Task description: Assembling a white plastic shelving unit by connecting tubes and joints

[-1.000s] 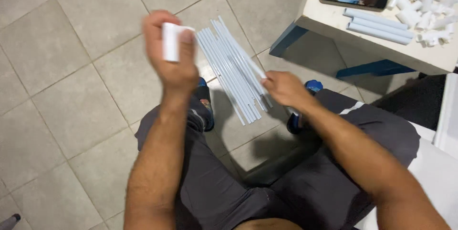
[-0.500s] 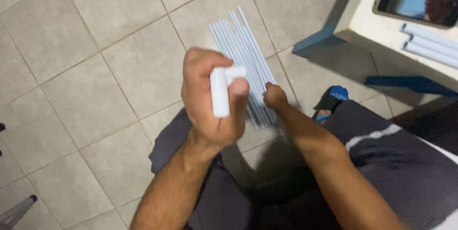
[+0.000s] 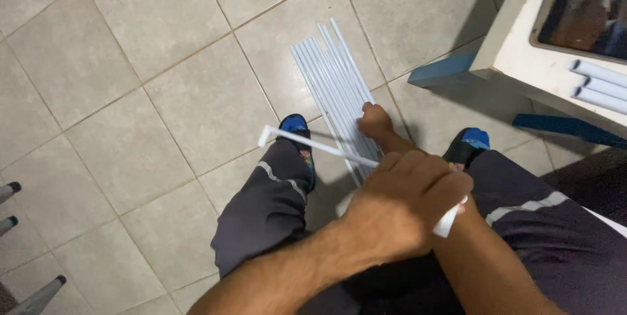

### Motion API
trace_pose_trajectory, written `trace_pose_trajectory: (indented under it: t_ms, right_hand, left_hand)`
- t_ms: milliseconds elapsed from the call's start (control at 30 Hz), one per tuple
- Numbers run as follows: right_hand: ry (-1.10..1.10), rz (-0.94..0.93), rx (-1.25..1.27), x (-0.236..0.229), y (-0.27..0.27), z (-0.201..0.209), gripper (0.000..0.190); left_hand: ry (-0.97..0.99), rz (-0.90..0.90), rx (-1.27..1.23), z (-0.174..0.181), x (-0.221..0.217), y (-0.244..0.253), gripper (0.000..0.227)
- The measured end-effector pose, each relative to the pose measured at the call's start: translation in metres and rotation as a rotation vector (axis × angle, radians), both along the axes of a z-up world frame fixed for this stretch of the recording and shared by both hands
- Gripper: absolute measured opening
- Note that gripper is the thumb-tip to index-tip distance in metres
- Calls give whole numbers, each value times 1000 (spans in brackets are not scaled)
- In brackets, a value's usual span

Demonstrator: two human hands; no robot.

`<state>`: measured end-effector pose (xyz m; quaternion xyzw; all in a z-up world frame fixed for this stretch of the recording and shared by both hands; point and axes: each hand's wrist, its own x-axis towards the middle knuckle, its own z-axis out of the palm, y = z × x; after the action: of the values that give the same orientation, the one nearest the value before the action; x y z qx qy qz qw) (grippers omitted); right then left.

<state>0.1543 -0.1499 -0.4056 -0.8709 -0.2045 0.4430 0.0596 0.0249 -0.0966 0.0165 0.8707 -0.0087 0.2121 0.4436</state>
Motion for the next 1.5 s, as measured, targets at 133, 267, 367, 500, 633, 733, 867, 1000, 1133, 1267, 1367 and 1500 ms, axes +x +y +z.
trace_pose_trajectory:
  t_ms: [133,267,367,500,633,733,867,1000,1133,1267,1367,1500]
  right_hand:
    - [372,-301,311,21,8,86,27]
    - [577,-206,431,48,-9,191,41]
    - [568,-194,527,61,-41,264,43]
    - [296,-247,524,49,-94,326,32]
    - [-79,304,221,44,-120,333,35]
    - [-66,585,-215,37,-127,340,39]
    - [-67,521,-59,25,-109,399,43]
    - [5,128,469,15,-107,454,44]
    - [68,175,551,-5,-108,440,50]
    - [-25,124,725,-9,-115,428,32]
    - [-221,105,751,-6,-116,441,25]
    - [-481,103,952,-8,-130,445,30]
  left_hand:
    - [115,-238,59,-40,1,-32,35]
    - [-281,-16,328,-87,-2,-57,27]
    - [-217,-118,395,-102,12,-47,36]
    - [32,-138,418,-84,19,-11,30]
    - [41,79,324,-47,11,49,21]
    - [-6,231,301,-36,6,74,7]
    - [86,238,287,-65,2,74,16]
    - [167,-114,406,-68,12,33,16]
    - [120,-216,605,-65,8,-3,15]
    - [-107,-49,449,-64,12,-1,27]
    - [-177,-16,504,-46,25,2,27]
    - [-233,-102,430,-11,31,0,24]
